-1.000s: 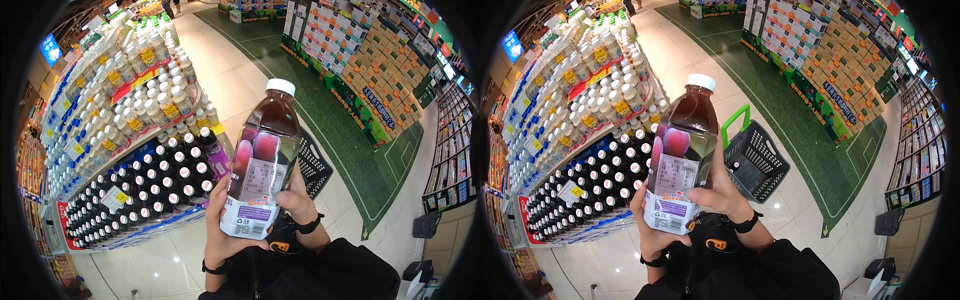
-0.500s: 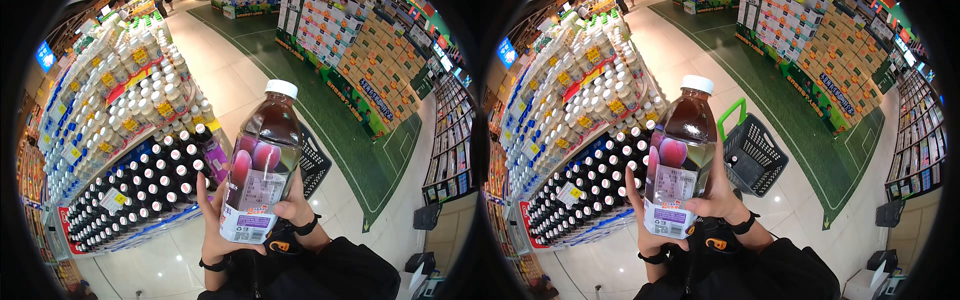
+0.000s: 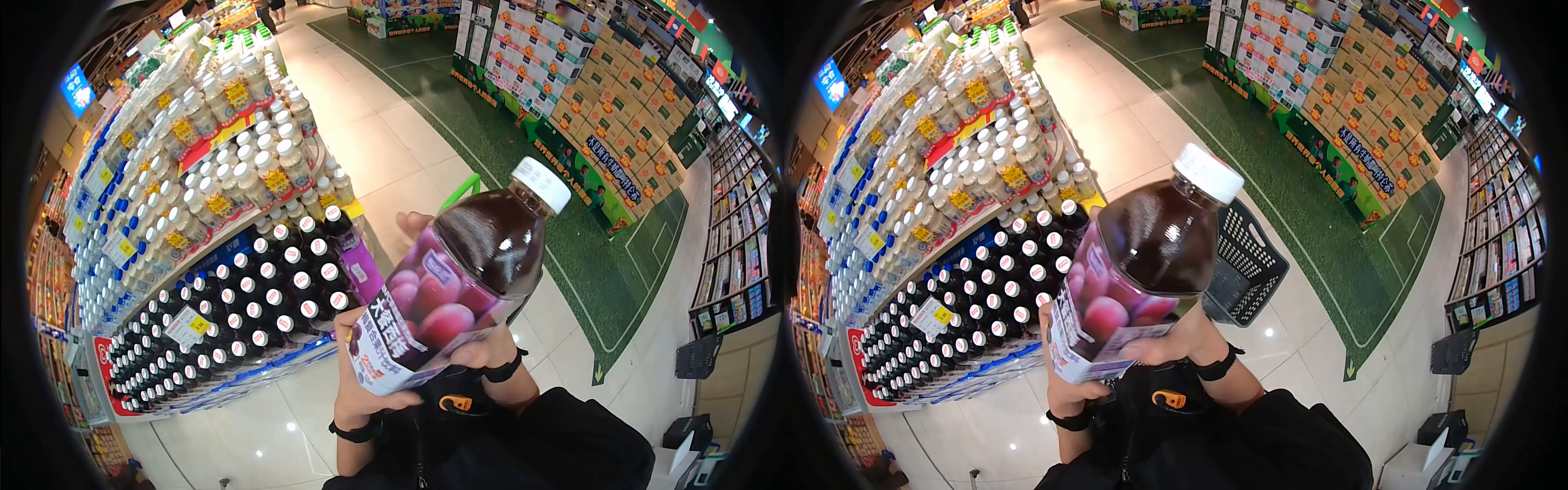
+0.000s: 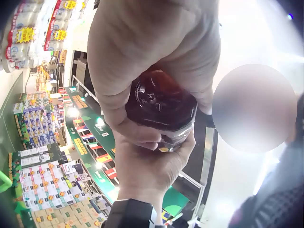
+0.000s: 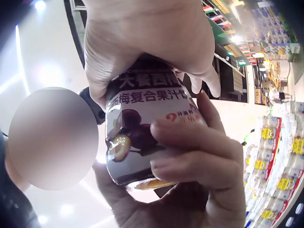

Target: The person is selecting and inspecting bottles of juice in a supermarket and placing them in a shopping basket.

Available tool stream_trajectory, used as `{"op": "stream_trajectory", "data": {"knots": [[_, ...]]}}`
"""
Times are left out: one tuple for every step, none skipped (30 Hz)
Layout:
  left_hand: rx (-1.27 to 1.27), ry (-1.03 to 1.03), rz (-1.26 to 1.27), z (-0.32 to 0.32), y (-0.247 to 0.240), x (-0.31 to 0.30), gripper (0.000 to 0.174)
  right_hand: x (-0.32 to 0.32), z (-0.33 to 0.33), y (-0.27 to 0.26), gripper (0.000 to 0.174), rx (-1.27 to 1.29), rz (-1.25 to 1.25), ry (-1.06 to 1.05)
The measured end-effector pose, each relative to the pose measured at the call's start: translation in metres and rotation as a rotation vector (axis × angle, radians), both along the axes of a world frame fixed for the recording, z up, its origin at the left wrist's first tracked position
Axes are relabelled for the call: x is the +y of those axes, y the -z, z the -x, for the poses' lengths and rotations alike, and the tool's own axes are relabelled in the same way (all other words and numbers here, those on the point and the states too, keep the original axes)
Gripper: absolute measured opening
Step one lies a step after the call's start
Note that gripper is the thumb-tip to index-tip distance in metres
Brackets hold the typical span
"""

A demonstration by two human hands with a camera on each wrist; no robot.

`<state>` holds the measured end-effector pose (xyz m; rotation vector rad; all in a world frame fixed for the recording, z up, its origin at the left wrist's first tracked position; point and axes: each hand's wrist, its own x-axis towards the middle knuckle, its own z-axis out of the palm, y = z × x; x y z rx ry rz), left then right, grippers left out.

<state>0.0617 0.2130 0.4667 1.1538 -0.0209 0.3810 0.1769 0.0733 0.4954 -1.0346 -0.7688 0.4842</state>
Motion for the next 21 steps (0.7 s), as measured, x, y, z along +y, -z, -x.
{"op": "stream_trajectory", "data": {"knots": [[0.000, -0.048, -0.076, 0.001, -0.003, 0.000, 0.111, 0.006, 0.001, -0.008, 0.118, 0.044, -0.050, 0.057], [-0.001, -0.098, -0.152, 0.002, -0.004, 0.001, 0.109, 0.007, -0.002, -0.006, 0.119, 0.033, -0.059, 0.082], [-0.009, -0.092, -0.219, 0.004, -0.005, 0.005, 0.105, 0.009, -0.005, -0.004, 0.120, 0.021, -0.067, 0.106], [-0.013, -0.095, -0.219, 0.003, -0.006, 0.004, 0.105, 0.010, -0.007, -0.003, 0.121, 0.010, -0.076, 0.132], [-0.063, -0.166, -0.262, 0.001, -0.009, 0.002, 0.104, 0.012, -0.007, 0.002, 0.120, 0.049, -0.131, 0.140], [-0.113, -0.236, -0.304, 0.000, -0.011, 0.002, 0.103, 0.012, -0.009, 0.004, 0.118, 0.050, -0.143, 0.128], [-0.159, -0.260, -0.404, -0.001, -0.014, 0.004, 0.102, 0.013, -0.012, 0.007, 0.117, 0.052, -0.154, 0.116], [-0.162, -0.262, -0.405, -0.004, -0.015, 0.006, 0.102, 0.013, -0.015, 0.009, 0.116, 0.053, -0.166, 0.104], [-0.239, -0.309, -0.451, -0.008, -0.014, 0.009, 0.101, 0.017, -0.013, 0.001, 0.115, 0.062, -0.181, 0.167], [-0.316, -0.356, -0.497, -0.011, -0.012, 0.010, 0.101, 0.020, -0.013, -0.002, 0.113, 0.050, -0.186, 0.201], [-0.314, -0.398, -0.474, -0.012, -0.008, 0.010, 0.102, 0.023, -0.012, -0.006, 0.111, 0.039, -0.191, 0.236], [-0.315, -0.397, -0.473, -0.011, -0.007, 0.011, 0.102, 0.026, -0.012, -0.010, 0.109, 0.028, -0.194, 0.271], [-0.307, -0.400, -0.489, -0.010, -0.007, 0.012, 0.102, 0.028, -0.012, -0.008, 0.108, 0.041, -0.199, 0.274], [-0.298, -0.404, -0.506, -0.010, -0.008, 0.014, 0.103, 0.030, -0.013, -0.007, 0.106, 0.054, -0.205, 0.275], [-0.341, -0.364, -0.468, -0.012, -0.007, 0.013, 0.108, 0.030, -0.013, -0.006, 0.106, 0.059, -0.209, 0.276], [-0.338, -0.371, -0.468, -0.013, -0.007, 0.014, 0.108, 0.031, -0.013, -0.004, 0.106, 0.065, -0.213, 0.277], [-0.343, -0.342, -0.475, -0.012, -0.007, 0.015, 0.110, 0.031, -0.012, -0.003, 0.106, 0.071, -0.229, 0.271], [-0.349, -0.312, -0.482, -0.012, -0.006, 0.016, 0.113, 0.031, -0.011, -0.003, 0.107, 0.075, -0.236, 0.266], [-0.347, -0.316, -0.482, -0.013, -0.007, 0.016, 0.113, 0.032, -0.011, -0.003, 0.107, 0.078, -0.243, 0.261], [-0.359, -0.303, -0.475, -0.013, -0.008, 0.016, 0.114, 0.033, -0.010, -0.005, 0.108, 0.094, -0.270, 0.210], [-0.372, -0.288, -0.468, -0.014, -0.010, 0.016, 0.115, 0.033, -0.009, -0.007, 0.110, 0.109, -0.296, 0.159]]}}
